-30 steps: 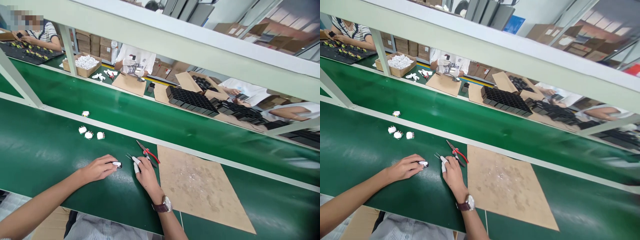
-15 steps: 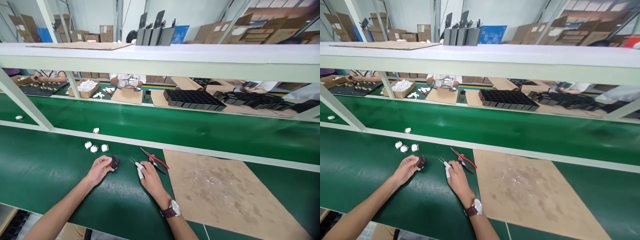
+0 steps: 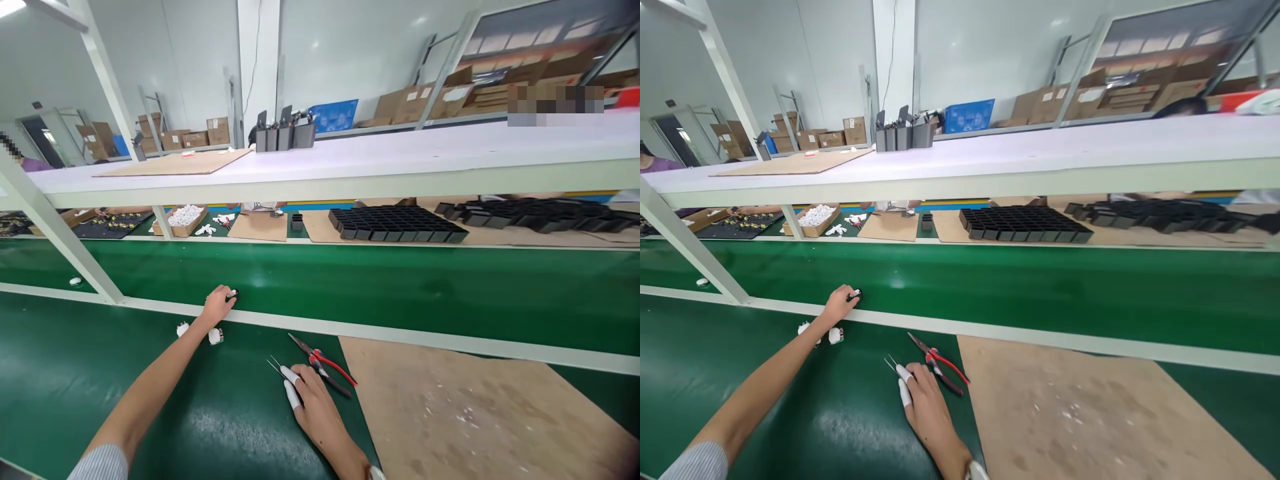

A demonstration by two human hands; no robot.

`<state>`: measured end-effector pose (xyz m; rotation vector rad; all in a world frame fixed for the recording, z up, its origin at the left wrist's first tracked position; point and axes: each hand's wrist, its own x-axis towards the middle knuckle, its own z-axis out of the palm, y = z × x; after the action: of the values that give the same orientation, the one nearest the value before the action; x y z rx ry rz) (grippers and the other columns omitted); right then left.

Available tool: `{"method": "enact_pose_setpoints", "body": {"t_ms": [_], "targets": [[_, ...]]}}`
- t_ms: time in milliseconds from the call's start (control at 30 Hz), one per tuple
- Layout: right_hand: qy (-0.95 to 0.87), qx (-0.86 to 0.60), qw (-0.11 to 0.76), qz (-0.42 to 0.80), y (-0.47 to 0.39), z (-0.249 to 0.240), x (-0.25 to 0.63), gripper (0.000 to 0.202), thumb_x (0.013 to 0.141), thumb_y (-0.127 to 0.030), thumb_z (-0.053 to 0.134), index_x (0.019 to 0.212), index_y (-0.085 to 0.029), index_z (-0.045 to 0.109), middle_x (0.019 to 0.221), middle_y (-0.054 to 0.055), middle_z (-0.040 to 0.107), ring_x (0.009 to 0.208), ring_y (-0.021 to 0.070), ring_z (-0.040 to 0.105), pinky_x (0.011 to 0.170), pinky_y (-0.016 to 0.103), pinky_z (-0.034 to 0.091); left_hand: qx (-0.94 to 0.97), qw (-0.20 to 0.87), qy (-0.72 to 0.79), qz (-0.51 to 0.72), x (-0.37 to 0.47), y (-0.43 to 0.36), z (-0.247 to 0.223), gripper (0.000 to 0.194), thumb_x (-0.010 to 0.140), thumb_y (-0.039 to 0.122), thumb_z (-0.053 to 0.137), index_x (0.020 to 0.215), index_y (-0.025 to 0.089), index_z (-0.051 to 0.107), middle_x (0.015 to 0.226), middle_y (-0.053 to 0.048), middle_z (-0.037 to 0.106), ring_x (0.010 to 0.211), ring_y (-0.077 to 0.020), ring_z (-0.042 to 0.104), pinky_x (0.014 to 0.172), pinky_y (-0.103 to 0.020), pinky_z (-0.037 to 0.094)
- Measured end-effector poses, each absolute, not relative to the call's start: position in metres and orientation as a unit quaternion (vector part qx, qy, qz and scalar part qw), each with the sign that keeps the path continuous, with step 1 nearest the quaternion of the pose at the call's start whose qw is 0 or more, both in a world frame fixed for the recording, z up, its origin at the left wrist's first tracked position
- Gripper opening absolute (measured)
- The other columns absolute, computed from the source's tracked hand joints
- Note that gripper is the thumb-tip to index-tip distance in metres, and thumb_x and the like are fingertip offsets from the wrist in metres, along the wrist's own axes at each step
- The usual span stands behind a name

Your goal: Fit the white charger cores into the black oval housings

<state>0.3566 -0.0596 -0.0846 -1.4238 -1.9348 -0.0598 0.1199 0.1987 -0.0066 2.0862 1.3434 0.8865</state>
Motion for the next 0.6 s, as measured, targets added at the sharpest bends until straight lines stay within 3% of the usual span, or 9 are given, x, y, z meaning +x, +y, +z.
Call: {"method": "enact_pose_setpoints", "body": {"t_ms": [167, 300, 367, 467, 600], "targets": [[-0.750, -0.547, 0.368, -0.049, -0.055, -0.096, 0.359, 0.045, 0.090, -0.006, 0.046, 0.124, -0.025, 0.067, 0.117, 0.012, 0.068, 0.100, 0.0294, 0.070, 0.086, 0.047, 0.064, 0.785, 0.164, 0.527, 0.281, 0.097, 0.202, -0.023, 0.055, 0.075, 0.026, 0.090, 0.125, 0.022, 0.066, 0.127, -0.013, 0.069, 0.133, -0.0394, 0.053, 0.110, -0.058, 0.044], [-0.746, -0.550, 0.376, -0.025, -0.054, -0.091, 0.357, 0.040, 0.097, -0.010, 0.047, 0.128, -0.026, 0.067, 0.112, 0.011, 0.068, 0.096, 0.0283, 0.070, 0.084, 0.046, 0.064, 0.781, 0.165, 0.548, 0.249, 0.069, 0.211, -0.020, 0.034, 0.099, 0.035, 0.071, 0.128, 0.018, 0.066, 0.131, -0.013, 0.066, 0.117, -0.0287, 0.065, 0.100, -0.051, 0.056], [-0.746, -0.547, 0.380, -0.018, -0.055, -0.088, 0.356, 0.040, 0.099, -0.011, 0.046, 0.130, -0.027, 0.066, 0.112, 0.011, 0.068, 0.095, 0.0278, 0.070, 0.084, 0.046, 0.064, 0.772, 0.172, 0.558, 0.250, 0.055, 0.216, -0.012, 0.031, 0.103, 0.035, 0.065, 0.129, 0.017, 0.065, 0.130, -0.011, 0.066, 0.110, -0.0243, 0.068, 0.095, -0.046, 0.060], [-0.746, -0.547, 0.380, -0.019, -0.057, -0.088, 0.356, 0.038, 0.100, -0.012, 0.046, 0.130, -0.026, 0.065, 0.112, 0.011, 0.068, 0.095, 0.0276, 0.070, 0.084, 0.046, 0.064, 0.761, 0.177, 0.561, 0.275, 0.033, 0.202, 0.004, 0.034, 0.100, 0.030, 0.067, 0.130, 0.018, 0.064, 0.128, -0.013, 0.068, 0.107, -0.0245, 0.070, 0.094, -0.043, 0.061], [-0.747, -0.546, 0.379, -0.017, -0.056, -0.090, 0.356, 0.037, 0.100, -0.015, 0.046, 0.131, -0.024, 0.065, 0.112, 0.011, 0.068, 0.097, 0.0274, 0.070, 0.085, 0.044, 0.063, 0.787, 0.213, 0.504, 0.284, 0.002, 0.135, 0.013, 0.050, 0.088, 0.022, 0.071, 0.138, 0.022, 0.061, 0.123, -0.009, 0.072, 0.104, -0.0224, 0.072, 0.094, -0.037, 0.061]]}}
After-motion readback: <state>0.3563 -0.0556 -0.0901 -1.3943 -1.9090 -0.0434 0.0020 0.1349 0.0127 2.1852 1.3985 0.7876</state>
